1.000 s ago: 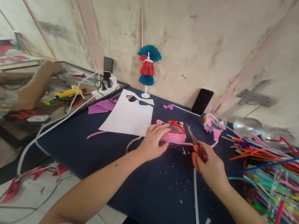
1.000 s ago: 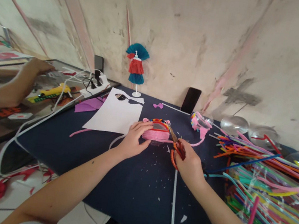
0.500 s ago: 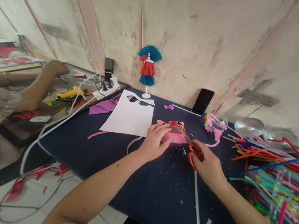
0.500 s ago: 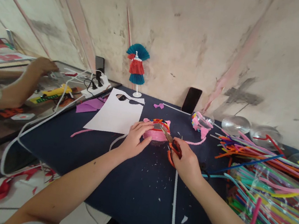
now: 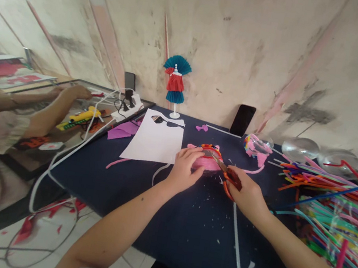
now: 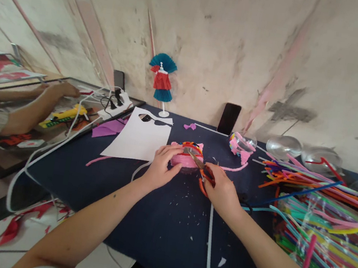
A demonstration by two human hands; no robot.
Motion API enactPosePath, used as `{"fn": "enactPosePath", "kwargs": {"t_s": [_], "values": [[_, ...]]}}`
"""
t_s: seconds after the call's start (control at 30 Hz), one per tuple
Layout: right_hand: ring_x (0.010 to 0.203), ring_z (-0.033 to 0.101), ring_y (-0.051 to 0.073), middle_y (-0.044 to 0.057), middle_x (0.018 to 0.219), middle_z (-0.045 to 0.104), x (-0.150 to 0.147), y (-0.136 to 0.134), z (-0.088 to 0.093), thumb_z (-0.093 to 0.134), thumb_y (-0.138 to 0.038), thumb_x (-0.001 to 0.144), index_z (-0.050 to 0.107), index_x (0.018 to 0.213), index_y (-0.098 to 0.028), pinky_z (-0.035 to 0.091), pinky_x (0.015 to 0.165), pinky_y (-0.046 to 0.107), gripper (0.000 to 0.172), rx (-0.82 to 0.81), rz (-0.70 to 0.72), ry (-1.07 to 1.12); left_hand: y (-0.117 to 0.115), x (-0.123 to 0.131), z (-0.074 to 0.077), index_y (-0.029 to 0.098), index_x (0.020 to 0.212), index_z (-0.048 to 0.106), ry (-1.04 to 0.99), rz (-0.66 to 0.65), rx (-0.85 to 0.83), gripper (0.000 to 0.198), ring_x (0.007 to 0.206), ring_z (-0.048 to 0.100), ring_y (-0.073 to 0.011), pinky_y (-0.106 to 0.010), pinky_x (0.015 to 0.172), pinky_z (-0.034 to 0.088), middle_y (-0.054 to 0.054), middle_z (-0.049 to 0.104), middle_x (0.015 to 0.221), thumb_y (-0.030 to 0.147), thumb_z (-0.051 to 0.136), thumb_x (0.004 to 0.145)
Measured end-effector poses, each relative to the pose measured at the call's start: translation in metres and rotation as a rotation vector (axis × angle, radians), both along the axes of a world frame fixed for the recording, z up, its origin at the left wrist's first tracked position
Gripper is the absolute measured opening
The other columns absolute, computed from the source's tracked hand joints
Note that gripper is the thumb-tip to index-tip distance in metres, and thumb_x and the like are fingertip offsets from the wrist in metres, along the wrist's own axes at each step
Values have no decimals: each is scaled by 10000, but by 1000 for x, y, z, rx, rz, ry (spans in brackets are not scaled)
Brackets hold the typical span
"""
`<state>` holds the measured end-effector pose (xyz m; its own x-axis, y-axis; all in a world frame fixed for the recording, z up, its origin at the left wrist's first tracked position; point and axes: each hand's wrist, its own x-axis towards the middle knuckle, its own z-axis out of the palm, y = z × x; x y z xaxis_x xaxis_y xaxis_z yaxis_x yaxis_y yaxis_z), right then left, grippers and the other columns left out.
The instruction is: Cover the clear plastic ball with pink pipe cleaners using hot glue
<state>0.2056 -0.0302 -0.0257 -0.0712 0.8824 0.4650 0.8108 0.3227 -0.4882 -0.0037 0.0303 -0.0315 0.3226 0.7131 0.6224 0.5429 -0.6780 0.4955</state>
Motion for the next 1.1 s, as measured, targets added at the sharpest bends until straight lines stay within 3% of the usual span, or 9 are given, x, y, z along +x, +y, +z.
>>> {"fn": "enactPosePath", "kwargs": {"t_s": [0.17,0.53,1.1], "values": [[927,661,205,64,1040,678,7,-5,-1,492,-217,788,570,1143,-219,539,829,353,363,25,41,-30,-1,1,1,201,1099,547,-3,5,-12,311,1167,493,-254,-471,990,368,-82,594,1211,207,551,788],[1048,610,204,101,1112,638,32,-15,-19,430,-158,858,528,1203,-190,528,893,363,360,129,128,-379,1,0,-2,194,1096,546,-11,0,21,298,1146,501,-244,-459,988,374,-80,598,1206,236,549,801],[1012,624,202,89,1090,647,32,-12,-22,442,-162,849,518,1204,-193,559,831,337,364,205,123,-405,2,-2,-2,203,1109,542,-10,-10,21,306,1148,505,-243,-459,1001,368,-75,600,1211,237,557,805]]}}
